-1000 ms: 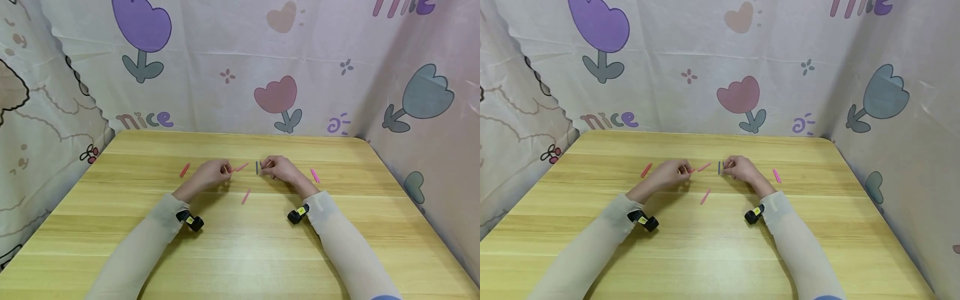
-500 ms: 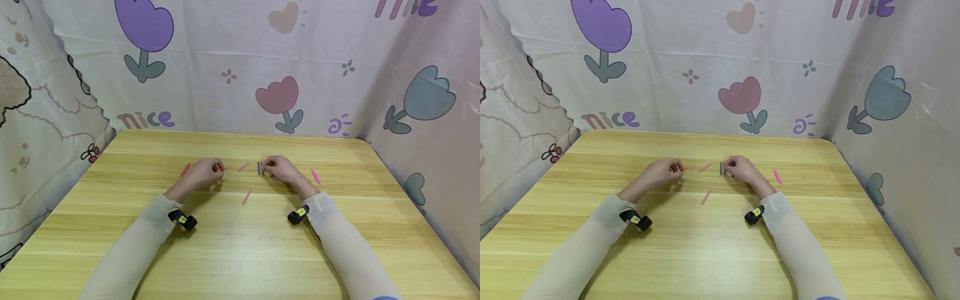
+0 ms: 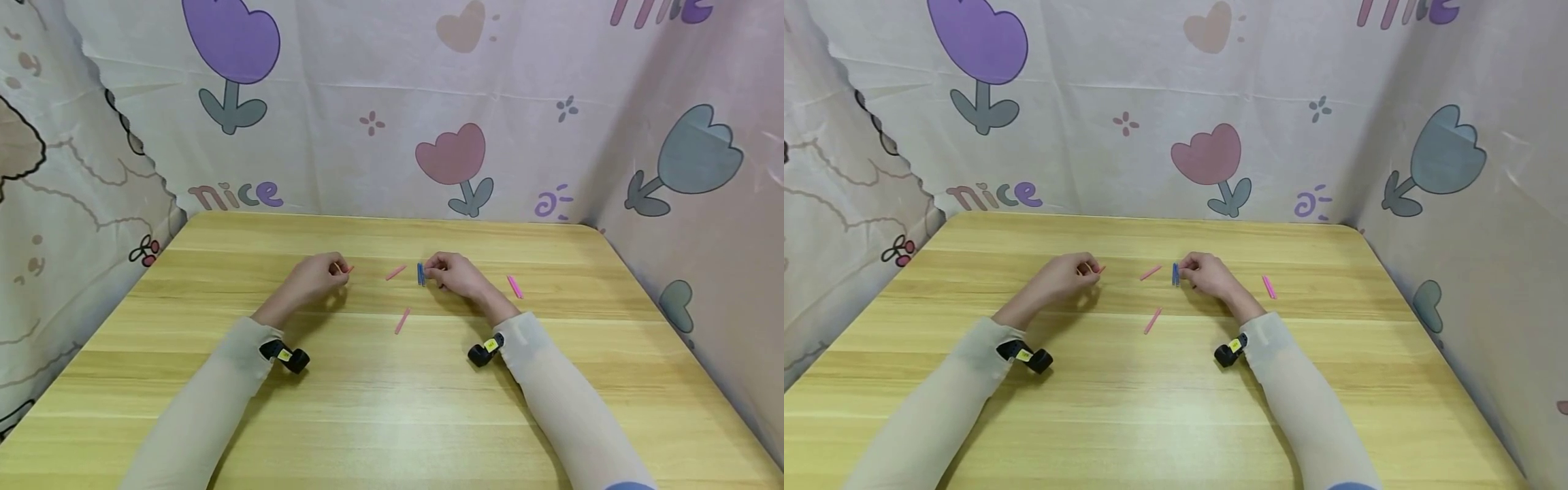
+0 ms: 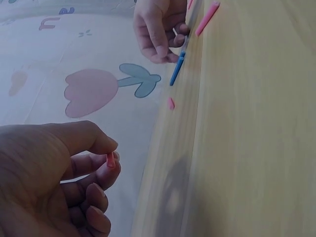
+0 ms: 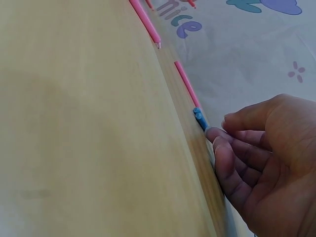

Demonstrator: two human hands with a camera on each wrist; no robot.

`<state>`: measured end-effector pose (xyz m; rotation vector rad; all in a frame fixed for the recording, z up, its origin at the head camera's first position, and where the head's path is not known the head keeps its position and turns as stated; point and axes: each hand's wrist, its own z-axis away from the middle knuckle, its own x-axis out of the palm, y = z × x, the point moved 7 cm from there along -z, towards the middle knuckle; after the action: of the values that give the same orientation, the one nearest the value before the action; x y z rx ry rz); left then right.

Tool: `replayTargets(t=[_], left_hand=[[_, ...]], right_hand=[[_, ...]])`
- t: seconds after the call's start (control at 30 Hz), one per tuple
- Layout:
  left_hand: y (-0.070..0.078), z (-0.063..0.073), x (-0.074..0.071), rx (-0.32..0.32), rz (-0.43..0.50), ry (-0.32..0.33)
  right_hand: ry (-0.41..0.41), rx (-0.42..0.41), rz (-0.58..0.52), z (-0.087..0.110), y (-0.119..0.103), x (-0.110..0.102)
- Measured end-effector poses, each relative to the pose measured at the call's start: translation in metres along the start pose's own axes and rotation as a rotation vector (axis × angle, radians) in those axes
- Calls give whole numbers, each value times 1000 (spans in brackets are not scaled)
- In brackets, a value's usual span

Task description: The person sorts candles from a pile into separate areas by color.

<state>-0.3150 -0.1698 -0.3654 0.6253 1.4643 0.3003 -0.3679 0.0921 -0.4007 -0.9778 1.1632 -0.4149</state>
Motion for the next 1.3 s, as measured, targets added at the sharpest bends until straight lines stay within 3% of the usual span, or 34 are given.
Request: replayTargets(t=[0.37,0.77,1.3], left_hand=[[-22,5,-19,-54,-16,56],[-47,9,-34,-103,4,66],[-82,12,-40,-164,36,56]], right_hand=[[11,-24,18,-1,-3,3],[19,-44,42,0,-7,5],[54,-57,66,12,-21,8]])
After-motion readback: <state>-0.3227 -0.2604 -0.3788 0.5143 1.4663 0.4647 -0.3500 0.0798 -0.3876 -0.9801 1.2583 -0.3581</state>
